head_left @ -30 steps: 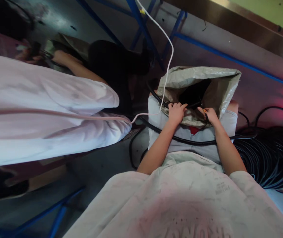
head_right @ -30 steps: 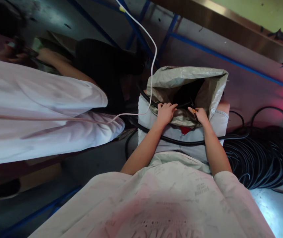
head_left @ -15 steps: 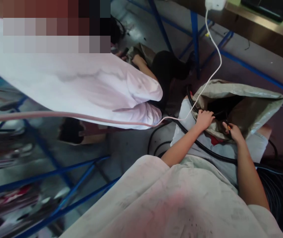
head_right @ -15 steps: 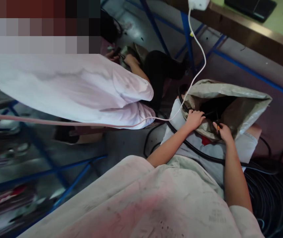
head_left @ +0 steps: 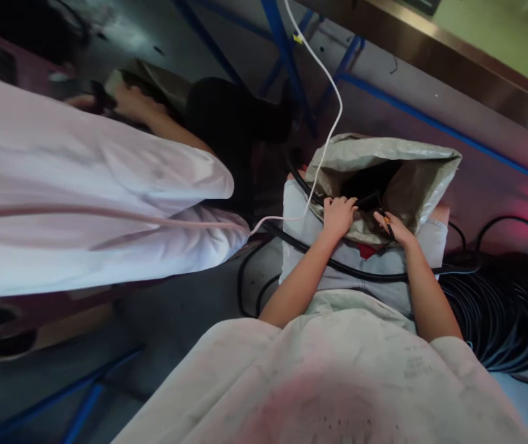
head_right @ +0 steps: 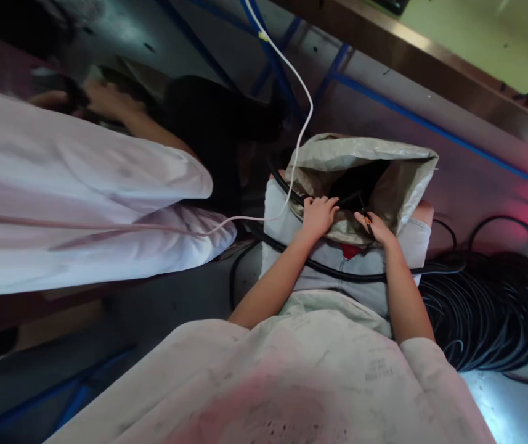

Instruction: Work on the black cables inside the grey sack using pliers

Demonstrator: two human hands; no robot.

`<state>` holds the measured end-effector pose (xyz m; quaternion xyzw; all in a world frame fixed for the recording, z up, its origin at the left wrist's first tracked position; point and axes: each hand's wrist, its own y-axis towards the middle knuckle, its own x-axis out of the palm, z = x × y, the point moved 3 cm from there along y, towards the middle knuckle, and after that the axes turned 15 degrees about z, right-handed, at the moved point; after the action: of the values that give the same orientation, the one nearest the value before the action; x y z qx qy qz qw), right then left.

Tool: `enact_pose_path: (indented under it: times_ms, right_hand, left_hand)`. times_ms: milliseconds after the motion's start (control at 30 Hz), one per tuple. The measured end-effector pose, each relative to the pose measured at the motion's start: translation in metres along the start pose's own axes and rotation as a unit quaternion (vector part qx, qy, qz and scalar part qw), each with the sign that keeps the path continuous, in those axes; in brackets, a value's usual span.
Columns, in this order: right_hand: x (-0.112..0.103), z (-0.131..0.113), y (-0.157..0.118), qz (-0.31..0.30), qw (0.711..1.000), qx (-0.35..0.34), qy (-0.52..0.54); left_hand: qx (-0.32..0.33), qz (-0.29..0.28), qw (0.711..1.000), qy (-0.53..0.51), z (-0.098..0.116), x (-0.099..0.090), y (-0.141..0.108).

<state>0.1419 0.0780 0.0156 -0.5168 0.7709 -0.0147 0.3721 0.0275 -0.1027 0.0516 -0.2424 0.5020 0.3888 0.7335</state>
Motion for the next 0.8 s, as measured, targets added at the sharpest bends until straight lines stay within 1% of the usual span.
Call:
enact_pose_path:
  times_ms: [67, 133, 300, 400, 467, 500, 600, 667, 800]
  right_hand:
    - [0.0, -0.003, -0.003, 0.001, 1.0, -0.007, -0.011]
    - [-0.001, -0.008, -0.005, 0.008, 0.999, 0.004, -0.035]
    - [-0.006, -0.011, -0.006, 0.008, 0.995, 0.035, -0.09]
    - [-0.005, -0.009, -0.004, 0.017, 0.996, 0.015, -0.083]
    - [-0.003, -0.009, -0.002, 0.019, 0.997, -0.003, -0.069]
    - [-0.002, -0.01, -0.002, 0.014, 0.998, -0.002, -0.062]
    - [-0.001, -0.012, -0.003, -0.005, 0.997, 0.031, -0.064]
    - [-0.004, -0.014, -0.005, 0.004, 0.996, 0.042, -0.077]
    - [-0.005, -0.014, -0.005, 0.023, 0.996, 0.019, -0.08]
  left_hand:
    - [0.007, -0.021, 1.0, 0.0, 0.001, 0.001, 0.0]
    - [0.017, -0.039, 0.999, 0.006, 0.001, 0.002, 0.0]
    - [0.01, -0.041, 0.999, 0.019, -0.002, 0.001, 0.0]
    - [0.01, -0.044, 0.999, 0.011, -0.003, 0.002, 0.0]
    - [0.023, -0.053, 0.998, -0.002, -0.002, 0.003, -0.001]
    - [0.03, -0.059, 0.998, -0.01, -0.001, 0.003, -0.002]
    - [0.035, -0.072, 0.997, -0.015, 0.0, 0.004, -0.003]
    - [0.024, -0.064, 0.998, -0.007, 0.001, 0.003, -0.003]
    - [0.019, -0.058, 0.998, -0.004, 0.001, 0.002, -0.002]
